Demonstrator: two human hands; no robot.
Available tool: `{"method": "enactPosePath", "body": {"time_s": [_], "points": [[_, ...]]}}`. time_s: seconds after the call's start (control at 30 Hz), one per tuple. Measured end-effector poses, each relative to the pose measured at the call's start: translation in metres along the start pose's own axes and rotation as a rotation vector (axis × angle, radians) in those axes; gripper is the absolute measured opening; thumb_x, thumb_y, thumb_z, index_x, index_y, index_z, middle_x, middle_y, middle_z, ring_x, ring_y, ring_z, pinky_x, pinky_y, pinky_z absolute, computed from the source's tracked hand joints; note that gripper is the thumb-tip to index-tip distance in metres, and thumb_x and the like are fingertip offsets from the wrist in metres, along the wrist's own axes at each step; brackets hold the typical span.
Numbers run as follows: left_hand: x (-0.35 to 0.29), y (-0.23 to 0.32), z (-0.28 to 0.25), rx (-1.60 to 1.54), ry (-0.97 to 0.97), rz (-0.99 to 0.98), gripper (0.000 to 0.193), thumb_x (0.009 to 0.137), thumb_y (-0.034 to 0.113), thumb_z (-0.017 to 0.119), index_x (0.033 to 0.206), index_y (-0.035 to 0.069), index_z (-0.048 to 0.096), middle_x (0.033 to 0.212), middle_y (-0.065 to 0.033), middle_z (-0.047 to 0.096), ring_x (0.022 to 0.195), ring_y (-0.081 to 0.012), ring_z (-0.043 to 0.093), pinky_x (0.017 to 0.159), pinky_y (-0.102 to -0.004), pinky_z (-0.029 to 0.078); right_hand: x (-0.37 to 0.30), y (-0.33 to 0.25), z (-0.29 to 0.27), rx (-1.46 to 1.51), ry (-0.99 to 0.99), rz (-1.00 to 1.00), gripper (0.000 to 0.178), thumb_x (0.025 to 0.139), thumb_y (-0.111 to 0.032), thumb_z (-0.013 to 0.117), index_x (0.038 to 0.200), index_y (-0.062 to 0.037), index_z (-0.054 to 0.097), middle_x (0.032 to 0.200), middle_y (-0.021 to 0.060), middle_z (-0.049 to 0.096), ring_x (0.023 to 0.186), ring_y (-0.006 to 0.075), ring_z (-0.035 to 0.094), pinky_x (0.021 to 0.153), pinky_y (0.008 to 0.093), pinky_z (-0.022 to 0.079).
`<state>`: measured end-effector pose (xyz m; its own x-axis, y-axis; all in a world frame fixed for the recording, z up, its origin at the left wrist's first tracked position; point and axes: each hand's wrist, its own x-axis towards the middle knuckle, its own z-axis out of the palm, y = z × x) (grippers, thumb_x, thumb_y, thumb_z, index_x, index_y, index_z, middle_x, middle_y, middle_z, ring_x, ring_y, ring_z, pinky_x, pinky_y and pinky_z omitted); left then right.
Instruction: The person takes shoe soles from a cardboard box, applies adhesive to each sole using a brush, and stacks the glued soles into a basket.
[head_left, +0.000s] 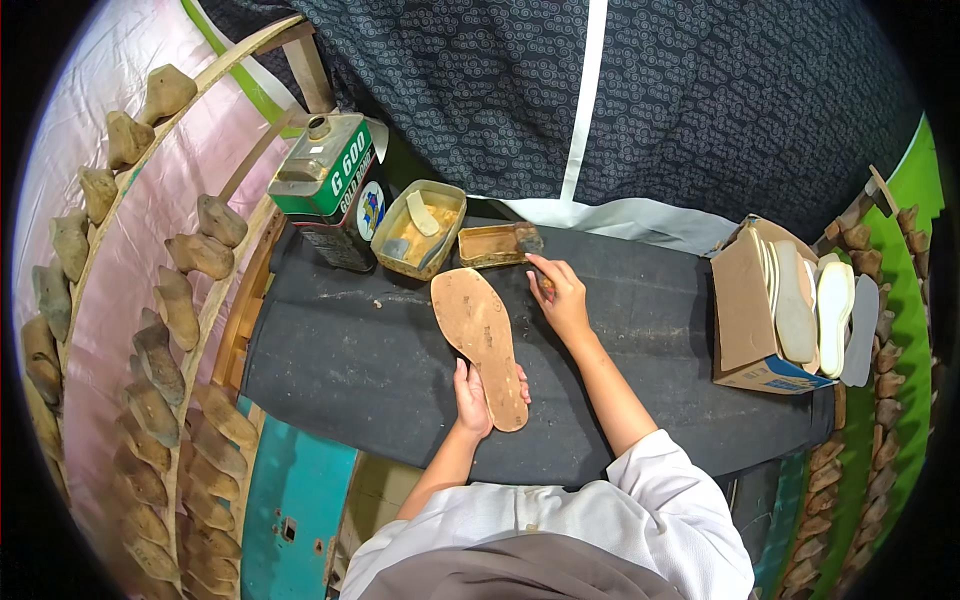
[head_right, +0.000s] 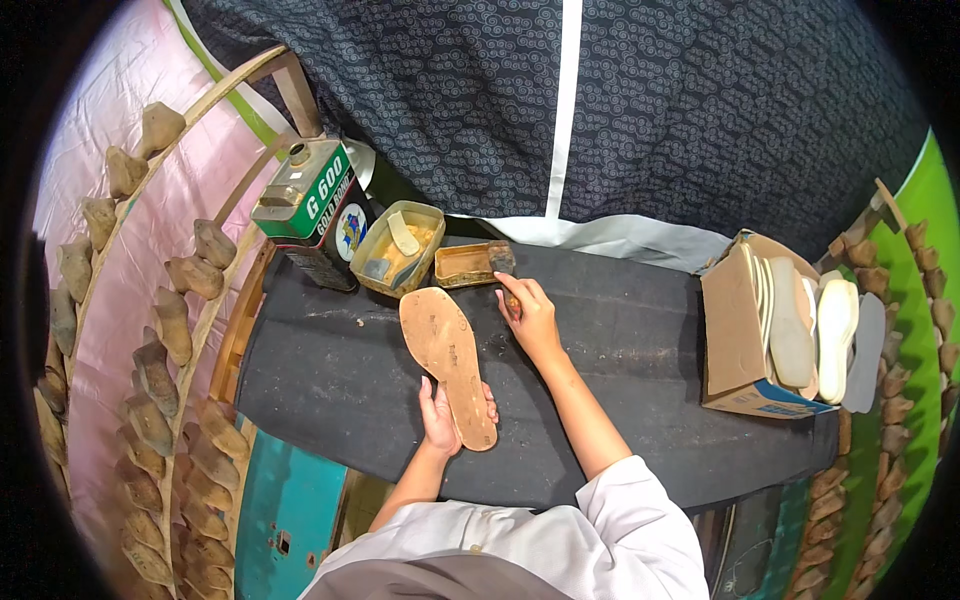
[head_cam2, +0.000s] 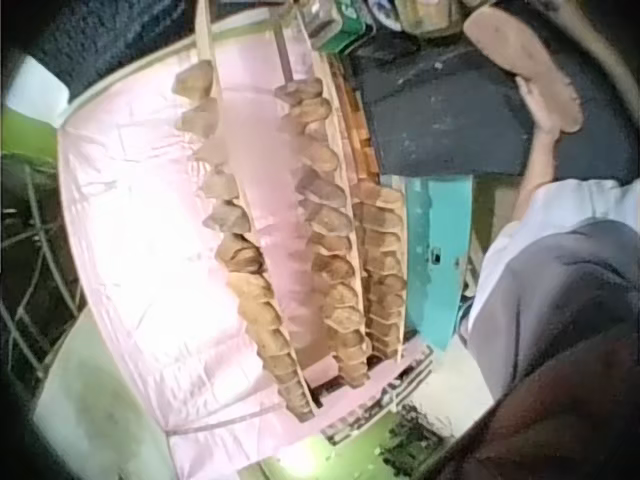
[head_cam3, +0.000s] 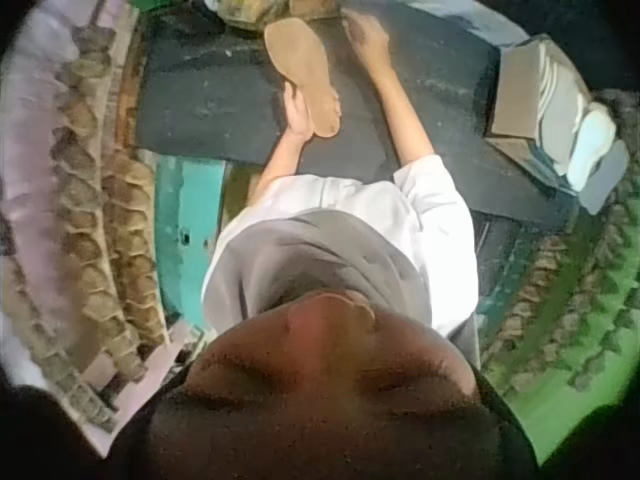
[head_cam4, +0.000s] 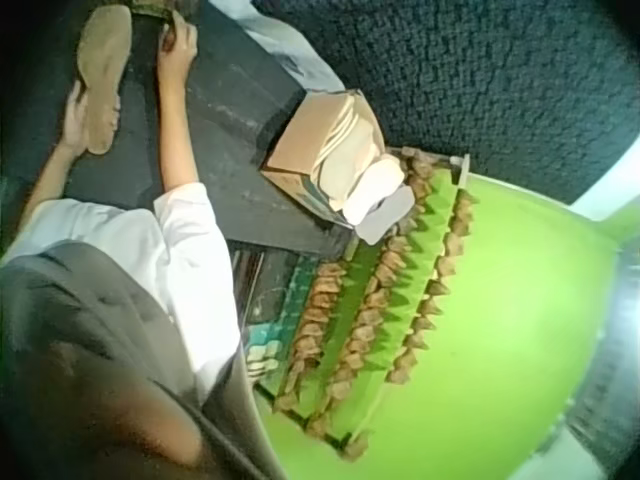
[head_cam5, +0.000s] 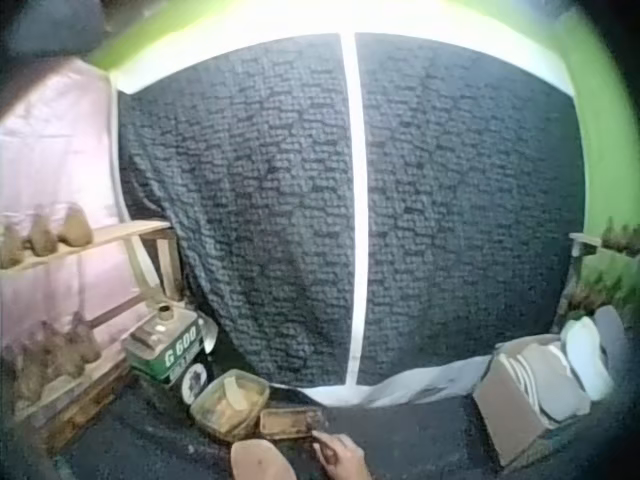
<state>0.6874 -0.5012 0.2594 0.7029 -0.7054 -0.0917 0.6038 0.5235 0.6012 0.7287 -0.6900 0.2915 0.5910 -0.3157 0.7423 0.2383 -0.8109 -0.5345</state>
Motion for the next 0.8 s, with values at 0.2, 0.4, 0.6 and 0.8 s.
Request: {"method": "enactPosePath", "body": {"time_s": [0.2,0.4,0.6,0.8], "points": [[-0.001,-0.007,-0.010,0.051,-0.048,0.048,0.073,0.088,0.063,0.009,0.112,0.004,0.044,0.086,-0.0128,0.055,0.068,-0.0232,0.057,0.064,-0.0368,0.049,0.005,-0.029,-0.018,0.079,0.009,0.069,0.026,0.076,-0.001,0.063,0.101,-0.0066,0.063,0.082,0.0100,0.061,0.070,0.0199,0.060,0.064,0.0269,0.047],[-0.001,-0.010,-0.011,0.177,-0.035,0.064,0.076,0.087,0.064,0.009,0.112,0.002,0.045,0.085,-0.0118,0.056,0.067,-0.0221,0.057,0.064,-0.0344,0.049,-0.018,-0.089,-0.047,0.230,0.070,0.024,0.029,0.069,0.003,0.064,0.097,-0.0034,0.064,0.087,0.0106,0.064,0.073,0.0208,0.061,0.066,0.0288,0.050],[-0.005,-0.014,-0.002,0.315,0.191,0.176,0.070,0.090,0.059,0.014,0.126,0.003,0.038,0.117,-0.0104,0.049,0.105,-0.0207,0.051,0.090,-0.0326,0.041,-0.030,-0.124,-0.048,0.280,-0.126,-0.129,0.030,0.066,0.000,0.066,0.096,-0.0042,0.066,0.083,0.0096,0.063,0.071,0.0204,0.060,0.063,0.0292,0.050],[-0.007,-0.015,-0.011,0.356,0.123,0.140,0.069,0.091,0.057,0.015,0.134,0.004,0.027,0.127,-0.0097,0.043,0.115,-0.0202,0.044,0.098,-0.0310,0.035,-0.031,-0.125,-0.044,0.212,-0.129,-0.139,0.033,0.067,0.002,0.067,0.098,-0.0072,0.066,0.081,0.0076,0.062,0.069,0.0190,0.060,0.063,0.0288,0.050]]}}
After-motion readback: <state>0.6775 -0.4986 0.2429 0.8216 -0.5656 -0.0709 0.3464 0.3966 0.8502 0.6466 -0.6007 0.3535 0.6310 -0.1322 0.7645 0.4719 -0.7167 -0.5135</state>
